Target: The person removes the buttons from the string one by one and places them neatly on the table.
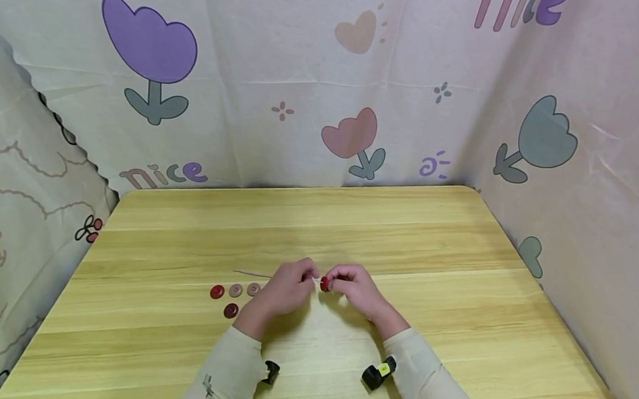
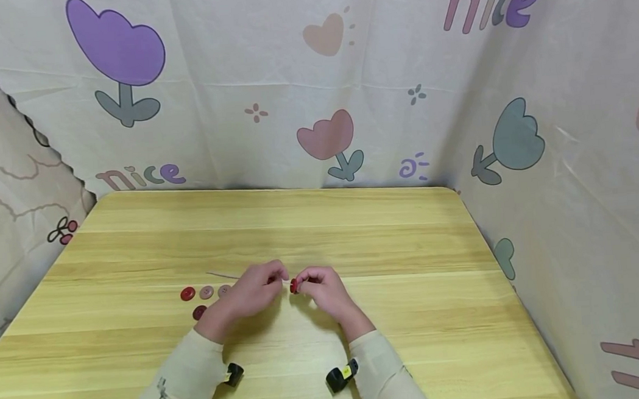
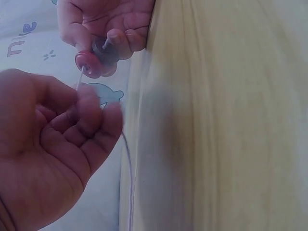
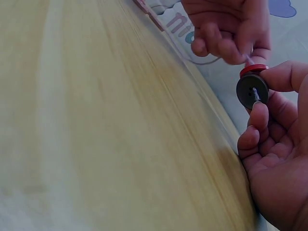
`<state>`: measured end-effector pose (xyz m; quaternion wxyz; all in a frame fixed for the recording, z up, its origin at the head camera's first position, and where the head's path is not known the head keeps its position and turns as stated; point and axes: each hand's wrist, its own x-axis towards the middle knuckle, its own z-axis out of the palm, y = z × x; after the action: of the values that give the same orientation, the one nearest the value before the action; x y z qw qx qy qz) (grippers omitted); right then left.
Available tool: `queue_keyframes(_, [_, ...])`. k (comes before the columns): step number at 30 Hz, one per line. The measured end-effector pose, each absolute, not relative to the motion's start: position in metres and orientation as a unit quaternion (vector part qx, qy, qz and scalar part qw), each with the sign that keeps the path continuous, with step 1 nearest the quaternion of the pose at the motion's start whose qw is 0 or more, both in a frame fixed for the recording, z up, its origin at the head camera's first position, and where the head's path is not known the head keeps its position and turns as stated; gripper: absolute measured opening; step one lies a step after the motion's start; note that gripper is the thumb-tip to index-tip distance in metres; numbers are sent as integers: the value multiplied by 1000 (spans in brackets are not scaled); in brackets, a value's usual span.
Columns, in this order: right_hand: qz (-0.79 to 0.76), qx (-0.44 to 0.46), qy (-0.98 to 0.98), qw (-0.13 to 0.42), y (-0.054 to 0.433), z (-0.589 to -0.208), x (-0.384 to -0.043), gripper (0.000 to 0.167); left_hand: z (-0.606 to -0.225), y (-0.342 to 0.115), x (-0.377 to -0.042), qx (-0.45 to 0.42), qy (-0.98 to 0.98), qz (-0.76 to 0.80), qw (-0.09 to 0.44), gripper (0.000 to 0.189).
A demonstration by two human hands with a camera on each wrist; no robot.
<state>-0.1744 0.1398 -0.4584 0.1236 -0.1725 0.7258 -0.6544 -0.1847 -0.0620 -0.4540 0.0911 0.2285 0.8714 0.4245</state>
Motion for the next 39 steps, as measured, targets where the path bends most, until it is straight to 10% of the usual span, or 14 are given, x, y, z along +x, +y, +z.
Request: queue_keyframes(39, [-641, -175, 737, 122, 141, -458, -174, 14, -448, -86, -184, 179, 888, 418, 73, 18])
